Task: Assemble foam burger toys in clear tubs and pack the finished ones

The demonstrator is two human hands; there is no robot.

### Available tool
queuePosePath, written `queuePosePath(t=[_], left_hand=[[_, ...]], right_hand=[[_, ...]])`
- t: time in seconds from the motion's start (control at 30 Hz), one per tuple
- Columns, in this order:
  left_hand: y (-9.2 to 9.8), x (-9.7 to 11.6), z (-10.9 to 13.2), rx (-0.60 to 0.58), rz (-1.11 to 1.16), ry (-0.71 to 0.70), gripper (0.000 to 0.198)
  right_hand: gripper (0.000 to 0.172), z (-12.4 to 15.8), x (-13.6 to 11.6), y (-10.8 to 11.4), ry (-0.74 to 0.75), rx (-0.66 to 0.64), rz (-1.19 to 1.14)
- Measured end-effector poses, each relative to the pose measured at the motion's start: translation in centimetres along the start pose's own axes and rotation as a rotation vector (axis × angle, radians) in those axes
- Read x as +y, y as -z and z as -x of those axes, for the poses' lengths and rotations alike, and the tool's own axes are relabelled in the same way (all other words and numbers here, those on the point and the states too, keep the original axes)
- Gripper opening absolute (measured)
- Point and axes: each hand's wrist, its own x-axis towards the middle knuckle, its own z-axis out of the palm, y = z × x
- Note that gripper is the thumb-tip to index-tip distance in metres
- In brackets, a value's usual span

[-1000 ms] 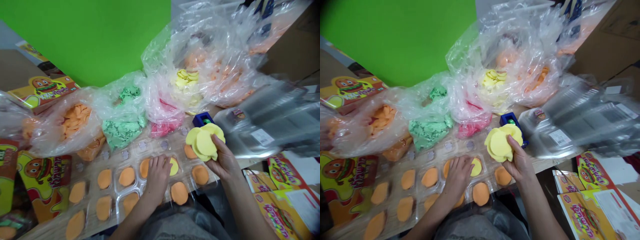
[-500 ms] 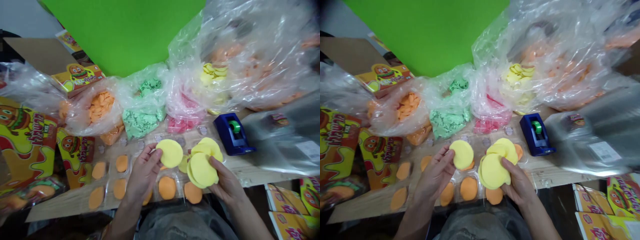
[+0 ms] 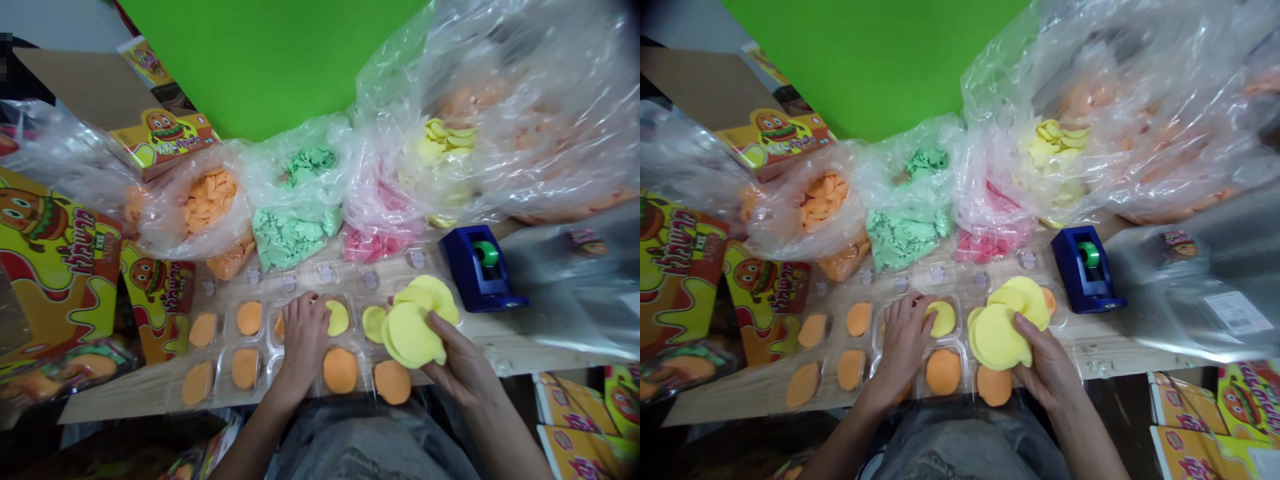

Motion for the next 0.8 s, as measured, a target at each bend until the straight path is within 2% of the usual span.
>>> queuePosePath(t=[0.17,0.27,0.37,0.43,0.5,0.6,0.67,0.73,0.8], left_hand=[[2.2,2.6,1.5,-0.148,0.217,-0.067,0.025],[2.9,3.7,2.4,-0.111,0.166,-0.079,0.027],[3.0,3.4,2.7,-0.083,0.198,0.011,0.019],[3.1,2.7,2.9,-0.116,0.255,0.112,0.03],[3.3,2.0,3.3,-0.093,0.249,0.128,0.037],[3.5,1.2,4.0,0.026,0.167,-0.027,0.028],[3.7,0.7,4.3,0.137,0.211,-0.056,0.023],[4.0,-0.3,4.3,0.355,0.298,0.008,0.022],[4.4,-1.9,3.9,0.55,0.267,0.029,0.025]], right_hand=[[0.029,-0.3,1.8,-2.4,-0.036,-0.026,-0.034],[0.029,-0.5,2.7,-3.8,-0.09,-0.061,-0.054],[0.026,-0.7,3.5,-4.5,-0.129,-0.074,-0.037],[0.025,-0.8,4.0,-4.5,-0.138,-0.091,-0.001],[0.026,-0.9,4.6,-4.5,-0.139,-0.115,0.03],[0.028,-1.0,5.6,-4.8,-0.178,-0.092,0.041],[0.03,-1.1,6.2,-5.2,-0.232,-0.04,0.025],[0.032,-1.4,6.4,-5.4,-0.262,0.017,0.004],[0.032,-1.7,6.3,-5.5,-0.254,0.061,-0.01]])
